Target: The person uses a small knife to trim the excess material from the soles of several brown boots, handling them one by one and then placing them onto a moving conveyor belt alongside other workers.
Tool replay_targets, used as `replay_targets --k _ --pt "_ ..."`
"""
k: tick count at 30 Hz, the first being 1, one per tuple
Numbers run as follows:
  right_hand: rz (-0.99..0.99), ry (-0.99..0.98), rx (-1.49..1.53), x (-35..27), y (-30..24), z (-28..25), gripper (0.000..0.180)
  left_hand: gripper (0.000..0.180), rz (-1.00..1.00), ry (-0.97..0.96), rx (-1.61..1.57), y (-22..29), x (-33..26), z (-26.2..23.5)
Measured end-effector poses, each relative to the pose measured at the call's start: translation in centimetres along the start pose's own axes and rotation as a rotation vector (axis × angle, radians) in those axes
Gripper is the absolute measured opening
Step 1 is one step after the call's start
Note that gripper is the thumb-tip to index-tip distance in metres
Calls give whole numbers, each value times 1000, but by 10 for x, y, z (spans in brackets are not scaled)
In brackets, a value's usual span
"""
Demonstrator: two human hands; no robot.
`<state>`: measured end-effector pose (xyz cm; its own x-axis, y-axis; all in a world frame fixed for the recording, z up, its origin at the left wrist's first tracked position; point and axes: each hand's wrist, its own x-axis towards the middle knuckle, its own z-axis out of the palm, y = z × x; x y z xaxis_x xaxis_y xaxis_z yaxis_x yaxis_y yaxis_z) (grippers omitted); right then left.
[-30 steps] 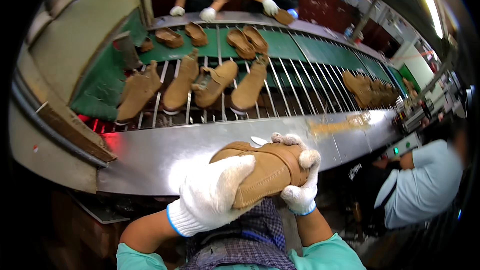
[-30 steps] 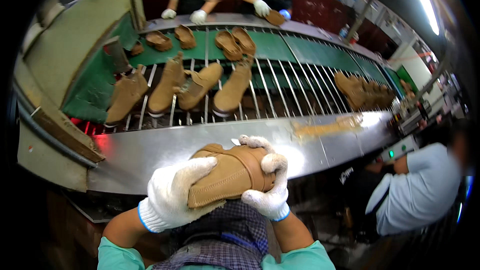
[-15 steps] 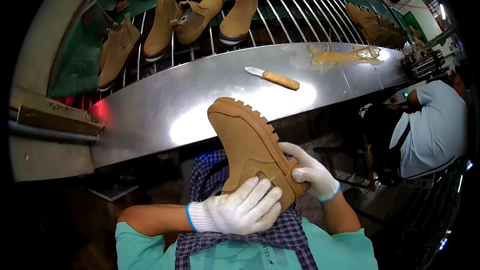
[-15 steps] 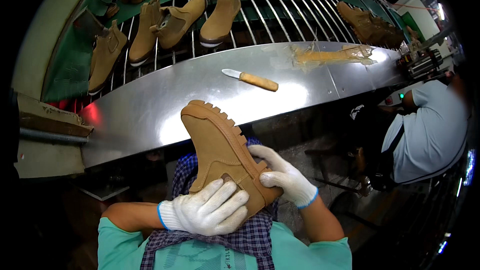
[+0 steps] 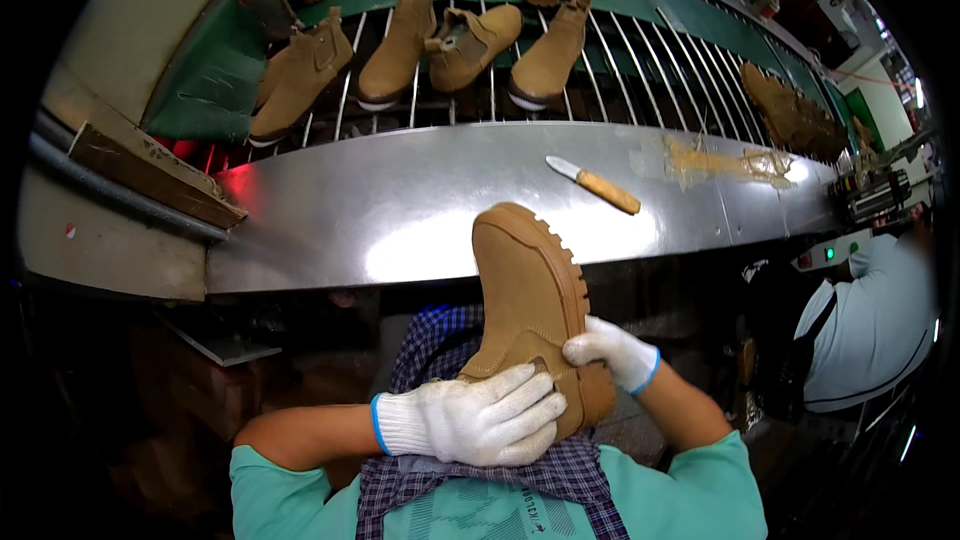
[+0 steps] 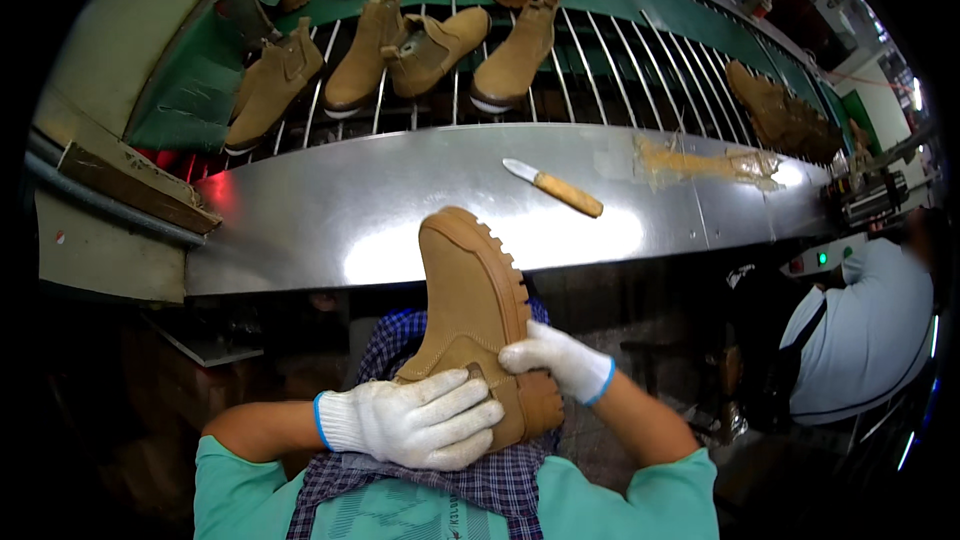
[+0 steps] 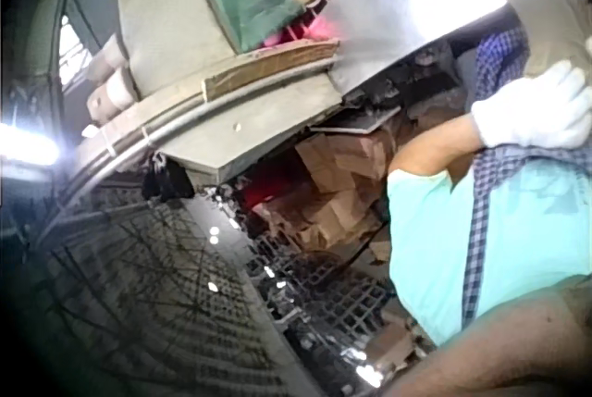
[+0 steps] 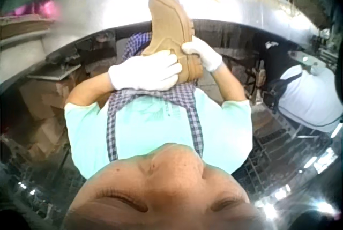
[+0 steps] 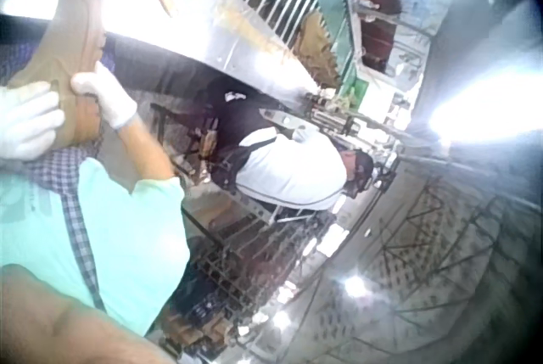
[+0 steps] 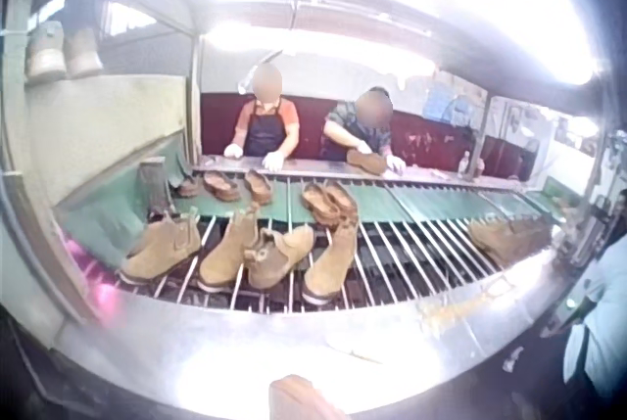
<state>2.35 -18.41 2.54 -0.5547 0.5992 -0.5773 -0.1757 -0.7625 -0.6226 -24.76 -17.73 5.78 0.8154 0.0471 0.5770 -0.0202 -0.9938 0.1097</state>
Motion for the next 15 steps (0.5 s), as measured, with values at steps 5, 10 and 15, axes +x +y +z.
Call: replay_targets --k 5,10,15 --pt "-240 289 95 -9 -1 16 83 28 -92 95 47 -28 -6 -28" --pt "-813 451 260 1 -128 -52 48 48 -492 188 148 -70 -11 -59" --pt "-880 884 389 -28 -258 -203 98 60 -711 362 132 -100 -55 -63"
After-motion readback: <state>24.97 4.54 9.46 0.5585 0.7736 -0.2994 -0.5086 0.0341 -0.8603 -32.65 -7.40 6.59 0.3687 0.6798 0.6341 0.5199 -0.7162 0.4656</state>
